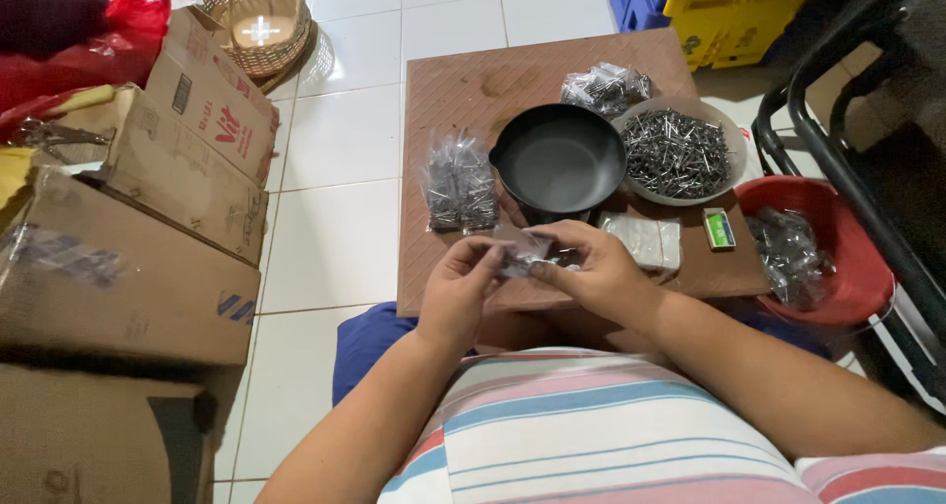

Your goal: The person picks up small metal staples from a bowl, places them into small plastic bags, and staples each bag shut using a handheld stapler.

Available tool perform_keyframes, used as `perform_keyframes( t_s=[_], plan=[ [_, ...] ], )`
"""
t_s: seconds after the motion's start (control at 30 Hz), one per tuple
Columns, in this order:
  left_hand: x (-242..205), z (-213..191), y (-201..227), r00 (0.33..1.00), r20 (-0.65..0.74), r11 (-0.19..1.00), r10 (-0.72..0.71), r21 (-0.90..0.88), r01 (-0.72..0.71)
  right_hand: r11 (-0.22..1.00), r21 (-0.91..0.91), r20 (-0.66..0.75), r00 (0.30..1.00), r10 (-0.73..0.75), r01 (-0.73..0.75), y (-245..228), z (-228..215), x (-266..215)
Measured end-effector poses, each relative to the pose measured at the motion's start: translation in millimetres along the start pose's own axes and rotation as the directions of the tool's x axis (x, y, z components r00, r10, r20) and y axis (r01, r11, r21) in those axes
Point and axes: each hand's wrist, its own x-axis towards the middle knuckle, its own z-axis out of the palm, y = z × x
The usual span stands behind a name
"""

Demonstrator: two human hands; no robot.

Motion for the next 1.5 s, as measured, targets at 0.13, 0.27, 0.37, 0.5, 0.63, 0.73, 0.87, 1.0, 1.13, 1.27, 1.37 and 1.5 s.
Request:
perform_keyframes(
  t_s=[0.13,0.27,0.37,0.5,0.63,0.73,0.87,1.0,1.13,1.27,1.37,1.5],
  plan=[
    [-19,8,-3,0.996,0.050,0.997,-0.071,0.016,0.070,0.998,-0.016,-0.044,0.997,-0.060,0.060,-12,-2,-16],
    [-29,5,-11,0.985,0.144,0.995,-0.097,-0.002,0.098,0.994,-0.033,-0.119,0.987,-0.108,0.104,-20,-2,-33],
    [-37,7,-12,0.974,0.148,0.985,-0.170,0.045,0.165,0.991,-0.018,-0.141,0.981,-0.131,0.129,-27,-1,-44],
    [-43,13,-3,0.977,0.011,0.975,-0.212,0.068,0.210,0.991,0.037,-0.124,0.985,-0.123,0.129,-46,0,-53],
    [-54,18,0,0.984,-0.006,0.983,-0.180,0.037,0.180,0.993,0.084,-0.211,0.975,-0.069,0.089,-14,1,-58],
    [-58,17,1,0.986,-0.028,0.985,-0.162,0.062,0.164,0.979,0.204,-0.293,0.954,0.060,0.001,-5,4,-61],
    [-63,22,7,0.993,-0.017,0.993,-0.119,0.003,0.119,0.988,0.130,-0.308,0.951,-0.036,0.080,-14,3,-61],
    [-64,28,10,0.996,-0.012,0.994,-0.089,-0.064,0.088,0.988,0.048,-0.313,0.941,-0.126,0.148,-40,0,-63],
    [-60,24,-2,0.996,0.027,0.996,-0.083,-0.039,0.084,0.983,0.004,-0.292,0.941,-0.173,0.182,-38,-1,-66],
    [-60,20,-7,0.992,0.003,0.991,-0.125,-0.056,0.125,0.980,-0.061,-0.248,0.948,-0.198,0.189,-36,-4,-64],
    [-55,20,-7,0.992,-0.017,0.989,-0.128,-0.080,0.126,0.982,-0.059,-0.265,0.946,-0.186,0.177,-28,-6,-64],
    [-51,17,-10,0.992,-0.023,0.987,-0.127,-0.104,0.124,0.994,0.047,-0.328,0.941,-0.082,0.103,-9,-2,-55]
  ],
)
